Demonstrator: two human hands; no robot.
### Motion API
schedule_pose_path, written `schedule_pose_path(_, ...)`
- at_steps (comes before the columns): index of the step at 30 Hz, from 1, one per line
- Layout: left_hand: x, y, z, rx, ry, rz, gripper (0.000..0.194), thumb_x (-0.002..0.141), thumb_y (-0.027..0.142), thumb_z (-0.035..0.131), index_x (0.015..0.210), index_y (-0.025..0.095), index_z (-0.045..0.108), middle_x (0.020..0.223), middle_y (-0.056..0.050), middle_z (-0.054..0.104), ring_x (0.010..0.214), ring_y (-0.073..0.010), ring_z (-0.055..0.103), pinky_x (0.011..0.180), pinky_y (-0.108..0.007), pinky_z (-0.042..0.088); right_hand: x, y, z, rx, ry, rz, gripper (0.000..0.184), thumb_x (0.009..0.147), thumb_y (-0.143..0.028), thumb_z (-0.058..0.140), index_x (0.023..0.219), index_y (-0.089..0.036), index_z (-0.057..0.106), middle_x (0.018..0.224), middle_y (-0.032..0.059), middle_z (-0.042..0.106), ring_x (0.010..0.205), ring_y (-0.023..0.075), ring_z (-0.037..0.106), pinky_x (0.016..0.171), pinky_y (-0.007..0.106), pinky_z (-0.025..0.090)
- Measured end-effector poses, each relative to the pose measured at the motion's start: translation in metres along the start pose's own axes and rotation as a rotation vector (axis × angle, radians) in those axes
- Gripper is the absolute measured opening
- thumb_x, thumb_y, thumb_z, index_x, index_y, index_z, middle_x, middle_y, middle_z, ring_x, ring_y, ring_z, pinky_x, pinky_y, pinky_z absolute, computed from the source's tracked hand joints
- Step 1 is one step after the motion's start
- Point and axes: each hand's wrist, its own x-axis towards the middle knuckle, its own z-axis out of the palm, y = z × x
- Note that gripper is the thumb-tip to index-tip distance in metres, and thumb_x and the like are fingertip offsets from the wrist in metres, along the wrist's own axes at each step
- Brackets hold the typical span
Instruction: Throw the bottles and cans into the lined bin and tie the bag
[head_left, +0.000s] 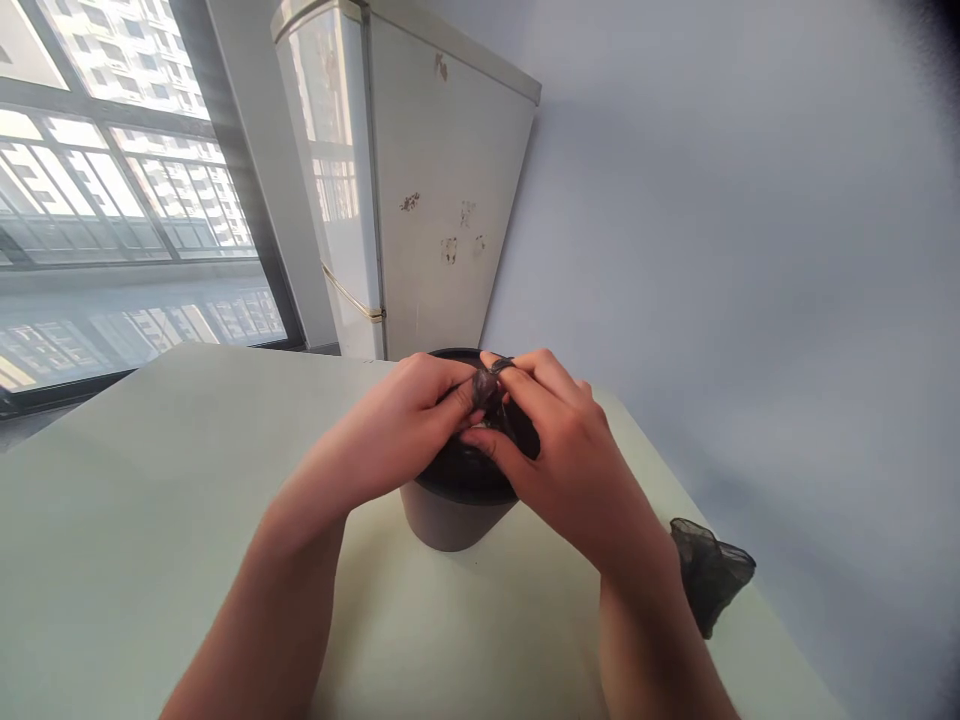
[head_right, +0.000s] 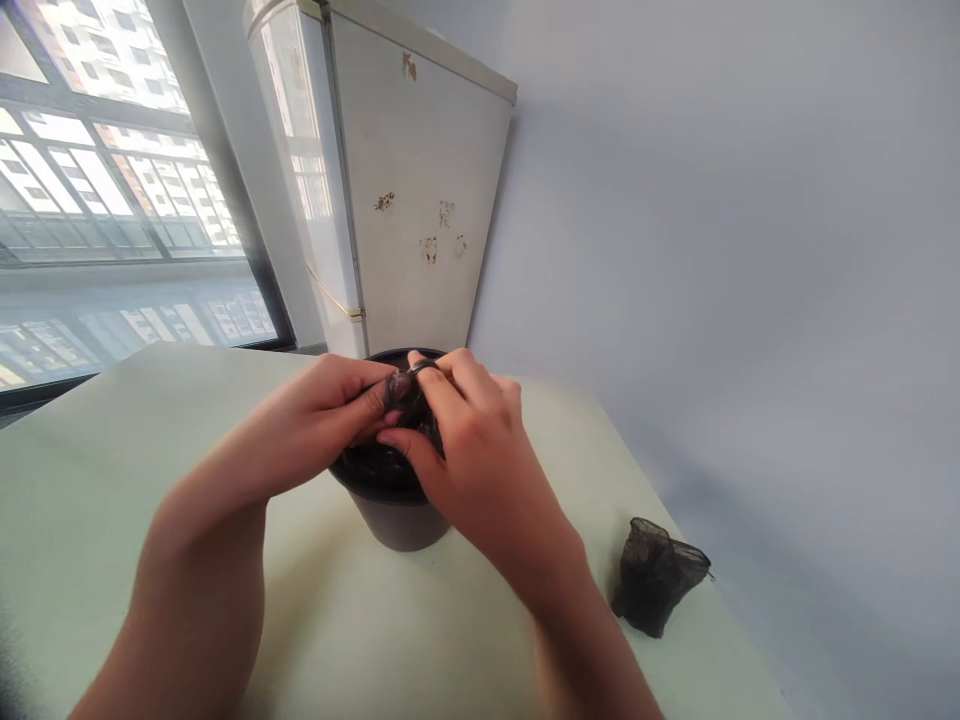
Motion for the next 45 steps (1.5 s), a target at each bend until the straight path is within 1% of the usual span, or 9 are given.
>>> schedule_pose_path(3,0.001,0.0,-0.002,-0.076,0.027,0.023,0.047,0.099,0.045,0.056,0.06,0.019,0.048,0.057,0.0,0.047,0.052,-0.0108,0.039,0.048,-0.026,0.03,0.002,-0.001,0.0,-0.001,0.057,-0.023,0.023,0.102,-0.028,0.06,0.123,-0.025,0.067,0.124,0.0108,0.065,0.112,0.0275,0.064,0.103,0.048,0.048)
schedule_pose_path(6,0.003,-0.002,-0.005,-0.146,0.102,0.056,0.048,0.098,0.051,0.058,0.063,0.019,0.055,0.058,-0.001,0.052,0.054,-0.0124,0.046,0.053,-0.027,0.038,0.002,-0.001,-0.005,0.121,0.104,-0.007,0.022,0.104,-0.024,0.052,0.114,-0.025,0.072,0.108,0.0077,0.071,0.098,0.0234,0.067,0.092,0.042,0.051)
schedule_pose_path(9,0.005,-0.008,-0.007,-0.217,0.271,0.068,0.038,0.098,0.053,0.06,0.081,0.02,0.067,0.062,-0.001,0.055,0.055,-0.0129,0.049,0.052,-0.027,0.04,-0.001,0.002,-0.011,0.303,0.194,0.146,0.018,0.103,-0.026,0.056,0.103,-0.025,0.074,0.088,0.0037,0.072,0.082,0.0203,0.067,0.077,0.036,0.052)
schedule_pose_path(13,0.006,-0.014,-0.009,-0.268,0.379,0.04,0.03,0.095,0.047,0.066,0.1,0.019,0.073,0.067,-0.002,0.061,0.056,-0.0127,0.052,0.05,-0.026,0.04,-0.003,0.005,-0.013,0.497,0.383,0.351,0.017,0.1,-0.029,0.063,0.117,-0.027,0.062,0.085,0.0006,0.076,0.072,0.0178,0.065,0.07,0.032,0.052)
schedule_pose_path(18,0.006,-0.006,0.002,-0.271,0.447,0.043,0.023,0.091,0.04,0.071,0.095,0.018,0.072,0.072,-0.003,0.067,0.06,-0.013,0.056,0.055,-0.025,0.045,0.0,0.003,-0.008,0.583,0.295,0.421,0.014,0.099,-0.035,0.066,0.108,-0.024,0.065,0.086,0.0023,0.079,0.069,0.016,0.063,0.068,0.031,0.052)
schedule_pose_path(26,0.008,0.0,0.018,-0.261,0.39,0.1,0.035,0.095,0.021,0.042,0.093,0.019,0.077,0.088,-0.004,0.073,0.08,-0.0177,0.066,0.066,-0.027,0.052,0.004,-0.003,-0.004,0.596,0.218,0.442,0.025,0.099,-0.041,0.064,0.09,-0.02,0.072,0.078,0.003,0.076,0.061,0.0132,0.057,0.058,0.027,0.045)
schedule_pose_path(33,0.008,-0.004,0.016,-0.284,0.34,0.095,0.029,0.094,0.03,0.066,0.121,0.022,0.072,0.075,-0.001,0.071,0.071,-0.0169,0.067,0.069,-0.028,0.056,0.005,0.001,-0.002,0.621,0.246,0.473,0.029,0.1,-0.044,0.063,0.088,-0.019,0.073,0.067,0.0017,0.069,0.056,0.0123,0.056,0.055,0.025,0.045)
schedule_pose_path(40,0.008,-0.005,0.018,-0.392,0.308,0.07,0.014,0.084,0.031,0.08,0.088,0.018,0.078,0.09,-0.008,0.078,0.076,-0.0213,0.075,0.071,-0.033,0.063,0.006,0.006,0.003,0.693,0.241,0.46,0.023,0.098,-0.04,0.065,0.097,-0.02,0.077,0.07,0.0019,0.07,0.059,0.0145,0.062,0.061,0.028,0.053)
schedule_pose_path(45,0.007,-0.003,0.021,-0.345,0.161,0.075,0.01,0.086,0.03,0.078,0.087,0.021,0.081,0.072,-0.005,0.075,0.085,-0.0267,0.079,0.076,-0.035,0.065,0.004,0.001,0.005,0.666,0.103,0.337,0.018,0.094,-0.029,0.067,0.08,-0.02,0.073,0.073,0.0009,0.071,0.071,0.0167,0.067,0.066,0.028,0.054)
